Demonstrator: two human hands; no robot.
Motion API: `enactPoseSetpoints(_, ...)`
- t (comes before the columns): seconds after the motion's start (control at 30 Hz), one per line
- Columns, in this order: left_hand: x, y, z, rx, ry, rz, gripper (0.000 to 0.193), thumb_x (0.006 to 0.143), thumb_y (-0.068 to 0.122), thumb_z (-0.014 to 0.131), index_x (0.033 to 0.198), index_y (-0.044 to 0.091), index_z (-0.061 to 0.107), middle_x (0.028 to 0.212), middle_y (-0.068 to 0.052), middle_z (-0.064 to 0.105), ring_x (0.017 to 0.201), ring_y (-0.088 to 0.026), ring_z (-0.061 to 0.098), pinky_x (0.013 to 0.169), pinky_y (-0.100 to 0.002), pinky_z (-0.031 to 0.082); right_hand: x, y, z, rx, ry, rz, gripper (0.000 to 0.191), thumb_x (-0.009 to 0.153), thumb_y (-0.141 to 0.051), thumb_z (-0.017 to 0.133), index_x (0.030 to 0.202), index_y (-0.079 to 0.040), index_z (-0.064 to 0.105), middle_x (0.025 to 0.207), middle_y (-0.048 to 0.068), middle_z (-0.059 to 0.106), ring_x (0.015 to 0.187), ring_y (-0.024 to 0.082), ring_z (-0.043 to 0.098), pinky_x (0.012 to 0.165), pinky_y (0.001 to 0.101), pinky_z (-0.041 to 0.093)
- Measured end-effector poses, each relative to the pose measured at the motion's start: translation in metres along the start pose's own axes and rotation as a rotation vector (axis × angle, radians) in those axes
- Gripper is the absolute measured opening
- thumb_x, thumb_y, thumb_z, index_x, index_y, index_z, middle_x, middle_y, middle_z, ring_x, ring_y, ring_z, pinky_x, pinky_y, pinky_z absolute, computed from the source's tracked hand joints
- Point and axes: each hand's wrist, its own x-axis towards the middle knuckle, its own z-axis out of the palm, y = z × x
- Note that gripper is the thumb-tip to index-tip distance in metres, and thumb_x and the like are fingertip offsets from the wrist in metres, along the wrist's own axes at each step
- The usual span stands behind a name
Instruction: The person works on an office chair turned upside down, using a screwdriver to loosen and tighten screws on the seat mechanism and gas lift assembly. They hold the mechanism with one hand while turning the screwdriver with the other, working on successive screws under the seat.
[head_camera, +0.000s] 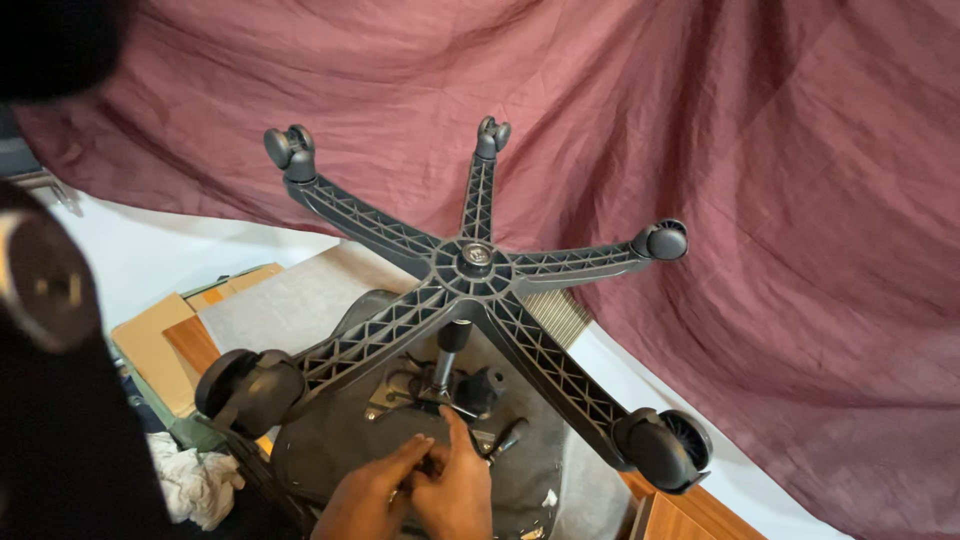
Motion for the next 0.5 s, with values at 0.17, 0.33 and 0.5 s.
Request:
enactPoseSetpoints(0.17, 0.006, 0.002, 0.008, 0.287, -0.126, -0.479, 0.036, 0.082, 0.015, 0.075, 0.117, 0.020, 0.069, 0.106, -0.009, 0.079, 0.106, -0.029, 0.075, 0.087, -0.040, 0.059, 0.003, 0.024, 0.005, -0.210, 0.209, -0.321, 0.060, 0.064, -0.014, 0.092, 0.119, -0.017, 0.069, 0.092, 0.008, 0.078, 0.082, 0.022, 0.079, 0.072, 0.0315, 0.060)
enactPoseSetpoints(0.33, 0.006, 0.017, 0.016, 0.218, 0.010, -0.430, 0.041, 0.077, 0.012, 0.075, 0.116, 0.015, 0.064, 0.110, -0.012, 0.074, 0.107, -0.035, 0.071, 0.084, -0.044, 0.057, 0.000, 0.031, -0.002, -0.068, 0.017, -0.111, 0.035, 0.073, -0.014, 0.087, 0.106, -0.009, 0.075, 0.086, 0.006, 0.081, 0.078, 0.020, 0.082, 0.073, 0.0300, 0.062)
enactPoseSetpoints(0.5, 0.003, 0.017, 0.017, -0.070, 0.025, -0.098, 0.066, 0.070, 0.007, 0.077, 0.135, 0.011, 0.060, 0.129, -0.018, 0.070, 0.114, -0.034, 0.070, 0.088, -0.041, 0.057, -0.006, 0.019, -0.012, -0.020, 0.001, -0.150, 0.078, 0.068, 0.001, 0.076, 0.139, -0.020, 0.055, 0.084, 0.006, 0.079, 0.081, 0.020, 0.079, 0.074, 0.0328, 0.061)
